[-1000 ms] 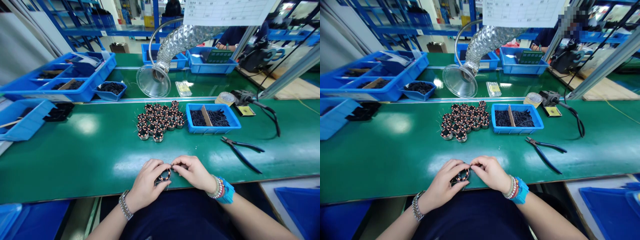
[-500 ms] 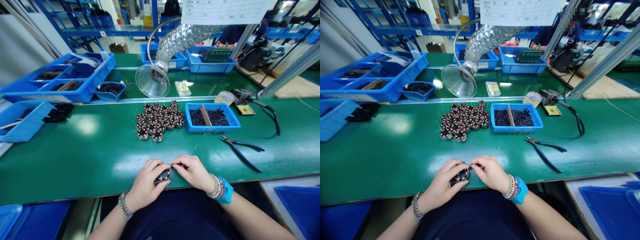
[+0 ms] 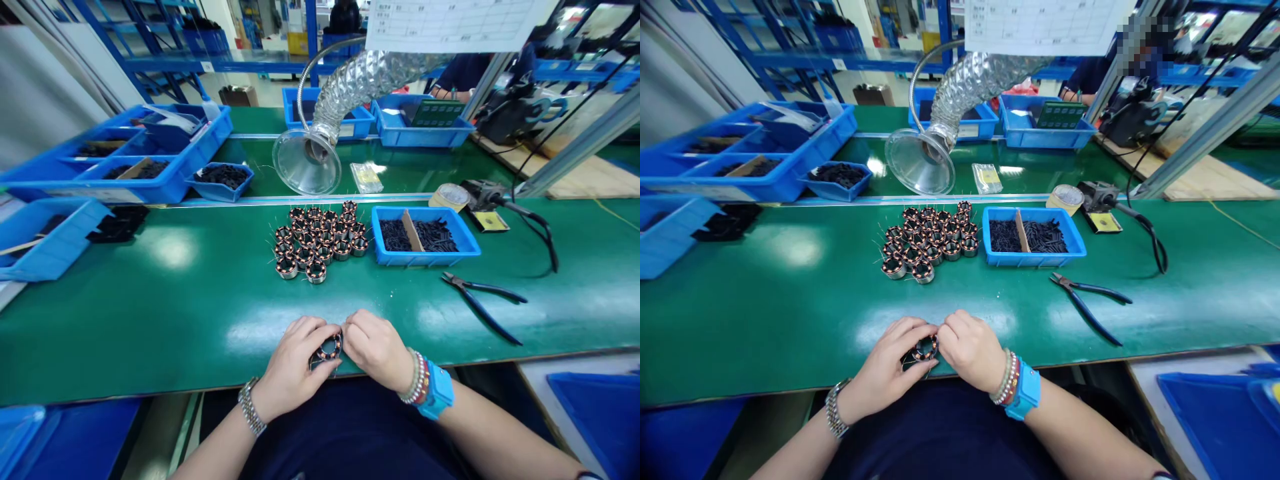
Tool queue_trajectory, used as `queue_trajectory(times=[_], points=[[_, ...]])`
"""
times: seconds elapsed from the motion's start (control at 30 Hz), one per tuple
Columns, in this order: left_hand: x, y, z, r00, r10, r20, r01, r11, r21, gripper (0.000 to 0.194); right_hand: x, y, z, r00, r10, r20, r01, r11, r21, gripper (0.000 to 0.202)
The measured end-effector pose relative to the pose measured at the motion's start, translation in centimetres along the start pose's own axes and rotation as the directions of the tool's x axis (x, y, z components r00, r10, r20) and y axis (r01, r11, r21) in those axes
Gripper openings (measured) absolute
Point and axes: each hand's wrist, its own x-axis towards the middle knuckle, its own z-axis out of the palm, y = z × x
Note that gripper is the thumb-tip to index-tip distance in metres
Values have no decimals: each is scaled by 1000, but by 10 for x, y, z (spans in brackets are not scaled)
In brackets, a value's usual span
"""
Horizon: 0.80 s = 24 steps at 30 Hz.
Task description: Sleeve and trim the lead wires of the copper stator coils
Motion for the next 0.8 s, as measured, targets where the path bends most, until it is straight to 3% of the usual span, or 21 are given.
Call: queue_trajectory(times=[0.07, 0.17, 0.27, 0.4, 0.5, 0.6, 0.7, 0.8], points=[[-1, -1, 1, 999, -30, -32, 30, 999, -17, 43, 3, 0, -7, 990, 119, 75, -132, 969, 207, 18], [-2, -1, 2, 998, -52, -47, 51, 998, -33, 45, 8, 4, -21, 887, 267, 376, -441, 732, 520, 25], [-2, 1, 1, 998, -52, -45, 50, 998, -33, 42, 13, 6, -27, 796, 289, 532, -592, 553, 586, 30], [-1, 3, 1, 997, -60, -44, 59, 998, -25, 39, 16, 3, -22, 751, 365, 551, -658, 494, 569, 24], [-3, 2, -1, 997, -60, -42, 59, 998, -14, 38, 16, 0, -17, 783, 403, 473, -621, 556, 553, 19], [-8, -3, -6, 999, -47, -19, 48, 999, 24, 52, 15, -2, -15, 840, 401, 366, -541, 675, 503, 17], [-10, -10, -11, 1000, -25, -7, 26, 996, 88, 64, 13, -1, -16, 850, 357, 387, -515, 716, 472, 20], [-9, -12, -10, 1000, 5, -7, -5, 995, 99, 52, 8, 2, -19, 910, 281, 304, -400, 786, 471, 19]])
